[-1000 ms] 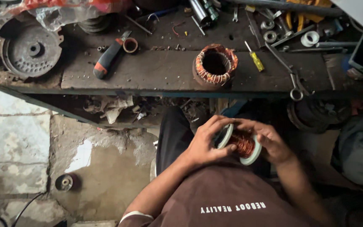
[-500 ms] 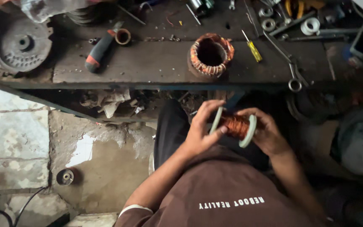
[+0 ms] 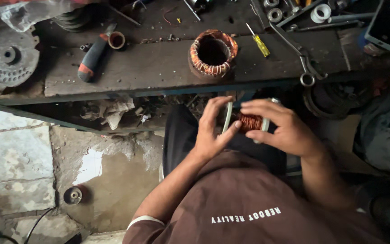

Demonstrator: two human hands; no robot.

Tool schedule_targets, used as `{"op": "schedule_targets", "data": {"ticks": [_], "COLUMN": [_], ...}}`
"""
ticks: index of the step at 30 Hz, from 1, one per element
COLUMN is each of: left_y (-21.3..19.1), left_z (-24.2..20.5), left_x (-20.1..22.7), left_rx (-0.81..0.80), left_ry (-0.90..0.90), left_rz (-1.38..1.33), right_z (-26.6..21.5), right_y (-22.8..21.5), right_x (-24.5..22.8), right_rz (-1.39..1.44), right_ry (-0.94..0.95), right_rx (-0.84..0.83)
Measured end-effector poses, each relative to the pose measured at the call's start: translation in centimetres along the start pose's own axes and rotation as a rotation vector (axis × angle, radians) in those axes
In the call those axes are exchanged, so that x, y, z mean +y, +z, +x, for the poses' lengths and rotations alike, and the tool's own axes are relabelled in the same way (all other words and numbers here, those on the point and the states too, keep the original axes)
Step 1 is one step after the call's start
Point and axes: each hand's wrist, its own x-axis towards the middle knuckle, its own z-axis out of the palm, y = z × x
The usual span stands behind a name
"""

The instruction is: The person winds copper wire onto a cylindrical core, cuts the wire with shears, and strips the insulation from the wire ends. The person then wraps the stripped ends around the core.

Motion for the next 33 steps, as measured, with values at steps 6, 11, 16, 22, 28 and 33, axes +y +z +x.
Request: {"op": "schedule_targets", "data": {"ticks": [6, 11, 16, 22, 28, 33], "left_y": [-1.1, -0.6, 0.1, -1.0, -0.8, 1.4], "left_z": [0.9, 0.5, 1.0, 1.3, 1.4, 1.0], "left_x": [0.1, -0.7, -2.1, -1.7, -1.4, -2.1], "left_rx": [-0.034, 0.067, 0.256, 0.343, 0.37, 0.396], "left_ry": [0.128, -0.067, -0.236, -0.187, -0.346, -0.401], "left_rz": [-0.045, -0.305, -0.448, -0.23, -0.645, -0.823], "right_z": [1.5, 0.1, -1.5, -3.4, -2.7, -0.4], "right_y": [-0.9, 0.6, 4.7, 8.1, 6.8, 8.4], "right_x": [2.9, 7.8, 10.6, 9.3, 6.7, 4.8], "right_rz": [0.275, 0.92, 1.139, 0.738, 0.798, 0.765], "right_ry": [0.039, 0.34, 0.39, 0.46, 0.296, 0.153], "right_rx": [-0.165, -0.088, 0.059, 0.052, 0.237, 0.251]}}
